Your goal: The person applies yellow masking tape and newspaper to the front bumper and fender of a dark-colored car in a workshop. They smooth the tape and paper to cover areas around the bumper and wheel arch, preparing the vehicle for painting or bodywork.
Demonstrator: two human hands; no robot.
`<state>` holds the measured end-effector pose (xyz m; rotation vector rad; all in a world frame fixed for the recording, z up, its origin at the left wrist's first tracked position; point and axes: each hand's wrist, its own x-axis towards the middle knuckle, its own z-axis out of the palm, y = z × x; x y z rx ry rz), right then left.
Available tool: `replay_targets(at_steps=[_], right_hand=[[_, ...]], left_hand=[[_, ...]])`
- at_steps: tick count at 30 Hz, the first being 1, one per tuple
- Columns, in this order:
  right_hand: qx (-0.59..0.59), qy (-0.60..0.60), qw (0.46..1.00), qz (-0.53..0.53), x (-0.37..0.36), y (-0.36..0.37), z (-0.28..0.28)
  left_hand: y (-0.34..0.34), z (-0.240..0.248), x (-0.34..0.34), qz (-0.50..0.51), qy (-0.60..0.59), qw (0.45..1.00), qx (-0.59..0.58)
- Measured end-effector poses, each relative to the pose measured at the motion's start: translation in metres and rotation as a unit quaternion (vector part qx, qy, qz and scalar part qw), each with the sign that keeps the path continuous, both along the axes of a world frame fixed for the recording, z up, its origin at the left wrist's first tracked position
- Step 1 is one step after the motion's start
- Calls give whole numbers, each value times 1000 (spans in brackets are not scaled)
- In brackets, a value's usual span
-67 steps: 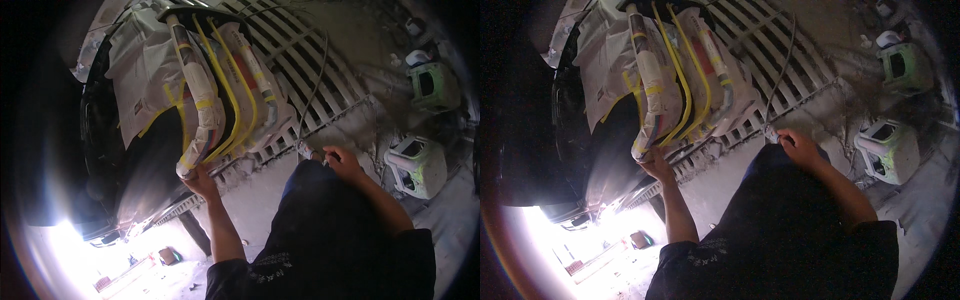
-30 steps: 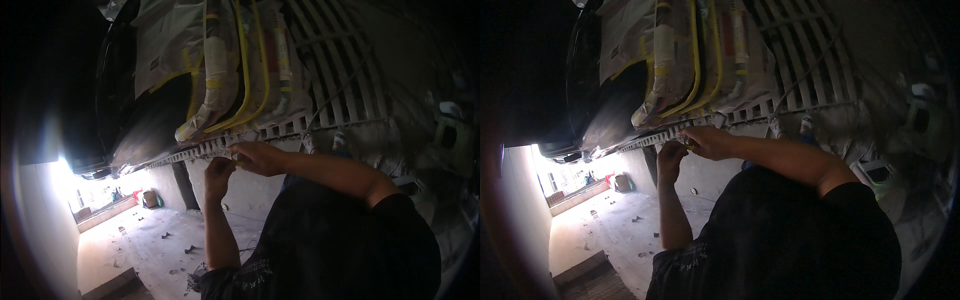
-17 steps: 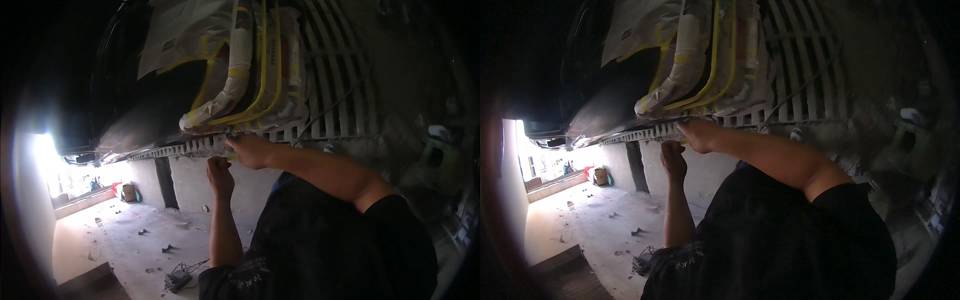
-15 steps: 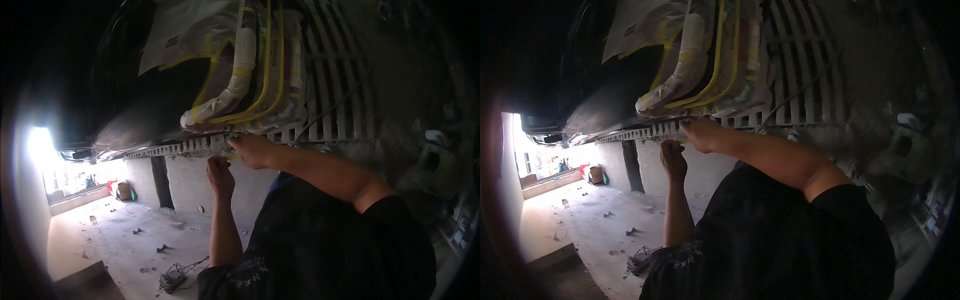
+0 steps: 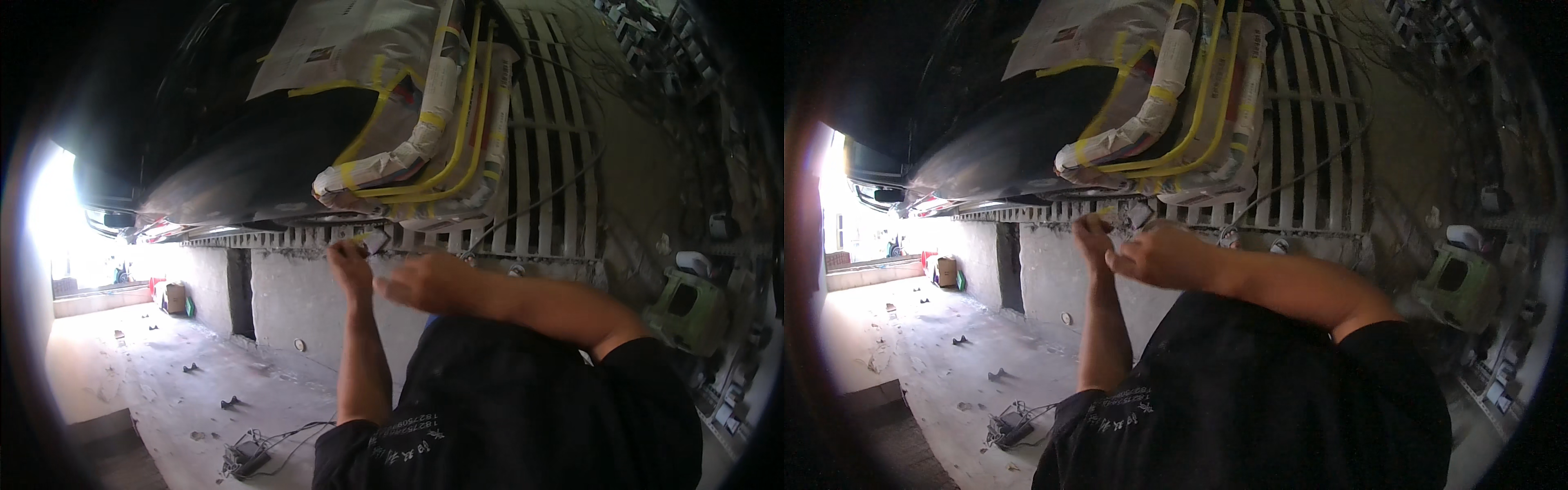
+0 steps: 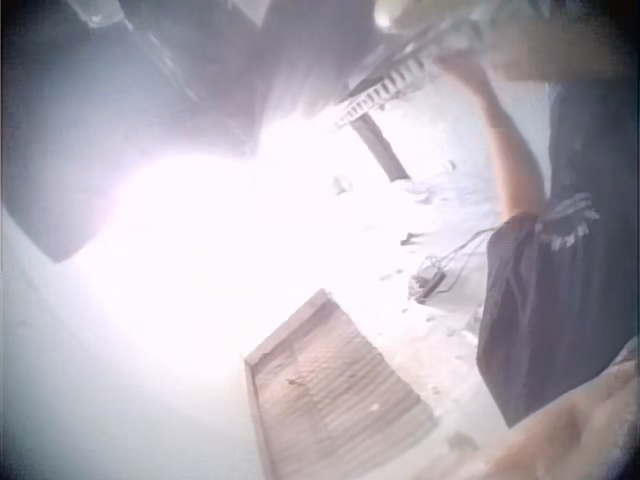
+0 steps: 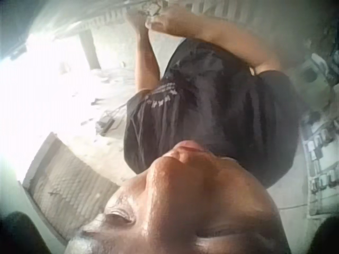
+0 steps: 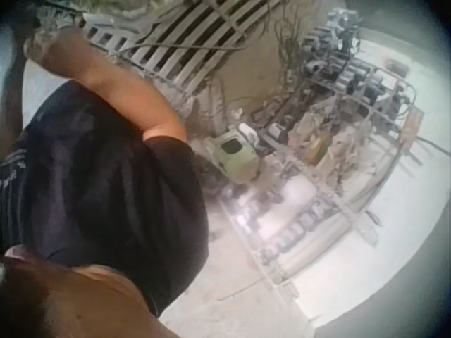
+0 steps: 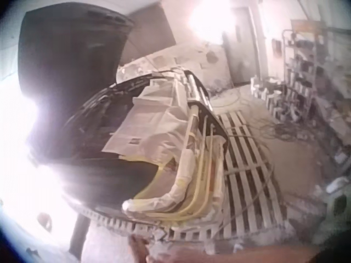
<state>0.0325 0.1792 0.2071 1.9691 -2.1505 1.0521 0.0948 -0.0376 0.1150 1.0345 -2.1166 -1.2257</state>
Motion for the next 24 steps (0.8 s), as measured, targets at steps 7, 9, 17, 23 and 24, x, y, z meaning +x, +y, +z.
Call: replay_targets(at_steps=[7, 9, 17, 23, 24], right_hand=[[-2, -47, 998, -38, -3, 11, -12], [-4, -49, 998, -50, -4, 10, -22], [55, -69, 993, -82, -7, 14, -36], [51, -77, 991, -96, -14, 12, -41], [46, -81, 991, -97, -14, 12, -41]], left_hand=[[-10, 30, -34, -62, 98, 992, -57], [-14, 22, -45, -35, 127, 991, -35], [-3, 19, -73, 55, 118, 989, -74], [-2, 22, -77, 67, 76, 988, -120], [-2, 21, -76, 69, 53, 987, -138]])
